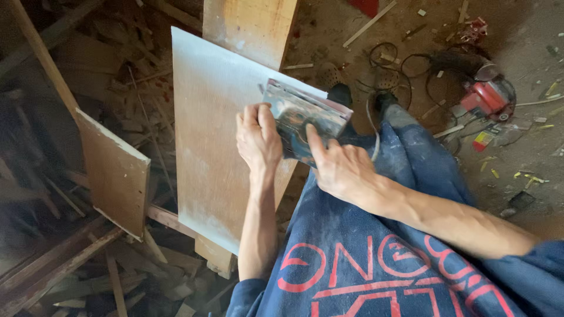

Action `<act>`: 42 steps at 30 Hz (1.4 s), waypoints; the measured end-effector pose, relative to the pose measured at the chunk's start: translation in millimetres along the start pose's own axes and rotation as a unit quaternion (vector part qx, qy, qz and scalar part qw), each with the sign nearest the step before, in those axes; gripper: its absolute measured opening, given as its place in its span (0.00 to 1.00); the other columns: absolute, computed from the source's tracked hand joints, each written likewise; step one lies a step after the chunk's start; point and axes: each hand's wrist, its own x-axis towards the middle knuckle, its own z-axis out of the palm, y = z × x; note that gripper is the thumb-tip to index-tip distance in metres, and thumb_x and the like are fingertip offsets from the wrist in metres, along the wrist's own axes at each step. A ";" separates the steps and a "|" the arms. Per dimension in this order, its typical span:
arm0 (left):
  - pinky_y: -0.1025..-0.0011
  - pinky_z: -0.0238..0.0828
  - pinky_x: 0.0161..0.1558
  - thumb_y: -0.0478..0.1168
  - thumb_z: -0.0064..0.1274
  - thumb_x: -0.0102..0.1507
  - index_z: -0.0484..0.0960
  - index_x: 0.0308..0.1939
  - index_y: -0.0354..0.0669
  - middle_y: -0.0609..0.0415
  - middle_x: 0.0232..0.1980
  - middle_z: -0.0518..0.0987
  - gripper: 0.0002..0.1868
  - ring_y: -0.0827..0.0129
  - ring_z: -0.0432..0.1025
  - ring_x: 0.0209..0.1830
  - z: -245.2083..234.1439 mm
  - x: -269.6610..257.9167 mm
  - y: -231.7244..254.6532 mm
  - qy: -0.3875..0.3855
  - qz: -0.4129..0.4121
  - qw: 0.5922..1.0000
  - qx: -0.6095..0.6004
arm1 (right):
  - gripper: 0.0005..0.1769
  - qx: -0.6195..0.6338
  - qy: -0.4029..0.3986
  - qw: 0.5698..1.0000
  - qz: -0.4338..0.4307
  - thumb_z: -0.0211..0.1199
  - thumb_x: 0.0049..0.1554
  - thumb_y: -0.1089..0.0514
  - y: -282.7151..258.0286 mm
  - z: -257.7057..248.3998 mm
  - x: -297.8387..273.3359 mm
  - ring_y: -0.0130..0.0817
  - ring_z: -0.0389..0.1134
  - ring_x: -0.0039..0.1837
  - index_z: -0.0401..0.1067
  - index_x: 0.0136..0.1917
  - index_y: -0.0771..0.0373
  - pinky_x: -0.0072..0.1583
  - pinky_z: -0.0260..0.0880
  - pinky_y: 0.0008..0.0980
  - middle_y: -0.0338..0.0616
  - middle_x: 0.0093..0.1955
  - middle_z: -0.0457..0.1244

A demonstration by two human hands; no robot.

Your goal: The person uses an electric sander to smooth the surface of a rectangular wooden board resting on a workbench. The person moves the sander back and forth across the board, covering different areas to even out the surface.

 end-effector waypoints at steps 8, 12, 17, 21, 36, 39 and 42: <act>0.54 0.71 0.48 0.49 0.43 0.70 0.84 0.47 0.48 0.44 0.48 0.80 0.15 0.48 0.76 0.45 0.2 -8.5 5.7 -0.003 -0.002 1.000 0.014 | 0.50 -0.004 0.049 0.999 -0.015 0.66 0.50 0.52 1.9 3.3 -13.0 0.62 0.73 0.38 0.47 0.79 0.67 0.39 0.75 0.56 0.68 0.42 0.67; 0.56 0.73 0.48 0.49 0.42 0.70 0.83 0.47 0.49 0.45 0.46 0.79 0.15 0.49 0.77 0.45 4.2 -20.1 11.2 -0.023 0.001 0.999 -0.023 | 0.51 -0.021 0.022 0.999 0.017 0.67 0.52 0.50 8.9 3.0 -22.5 0.60 0.74 0.40 0.46 0.80 0.65 0.40 0.76 0.54 0.67 0.43 0.68; 0.55 0.72 0.48 0.50 0.42 0.70 0.83 0.47 0.49 0.44 0.46 0.79 0.16 0.49 0.76 0.45 0.1 0.3 7.9 -0.006 0.013 1.000 -0.012 | 0.51 -0.009 0.045 0.999 0.010 0.68 0.51 0.49 1.0 1.8 -6.6 0.64 0.73 0.40 0.47 0.79 0.65 0.41 0.75 0.57 0.67 0.43 0.68; 0.54 0.72 0.47 0.50 0.42 0.70 0.83 0.47 0.49 0.44 0.46 0.79 0.16 0.48 0.76 0.45 -3.3 6.4 7.8 -0.013 0.008 1.000 -0.012 | 0.51 -0.008 0.039 0.999 0.013 0.68 0.51 0.48 -2.8 0.0 -2.5 0.64 0.73 0.40 0.47 0.79 0.64 0.42 0.75 0.57 0.67 0.44 0.68; 0.51 0.71 0.47 0.51 0.42 0.70 0.83 0.47 0.48 0.43 0.47 0.79 0.17 0.46 0.76 0.45 0.9 -0.1 14.1 -0.021 -0.007 1.000 0.008 | 0.50 0.006 0.045 0.999 -0.004 0.67 0.51 0.52 6.3 -6.1 -9.3 0.62 0.73 0.39 0.48 0.79 0.67 0.41 0.75 0.56 0.68 0.44 0.68; 0.52 0.71 0.48 0.51 0.41 0.70 0.83 0.47 0.48 0.43 0.47 0.79 0.17 0.46 0.76 0.45 7.1 -13.9 18.8 -0.032 -0.005 0.999 0.006 | 0.50 0.004 0.035 0.999 0.014 0.67 0.50 0.52 12.9 -6.7 -21.8 0.63 0.73 0.39 0.48 0.79 0.65 0.40 0.75 0.56 0.68 0.44 0.68; 0.53 0.72 0.48 0.51 0.41 0.70 0.83 0.47 0.48 0.43 0.47 0.79 0.17 0.47 0.76 0.45 9.8 -18.6 16.4 -0.031 -0.003 0.999 -0.001 | 0.51 0.001 0.043 0.999 0.007 0.67 0.49 0.52 13.6 -4.9 -22.7 0.63 0.73 0.39 0.48 0.79 0.65 0.40 0.75 0.56 0.68 0.44 0.68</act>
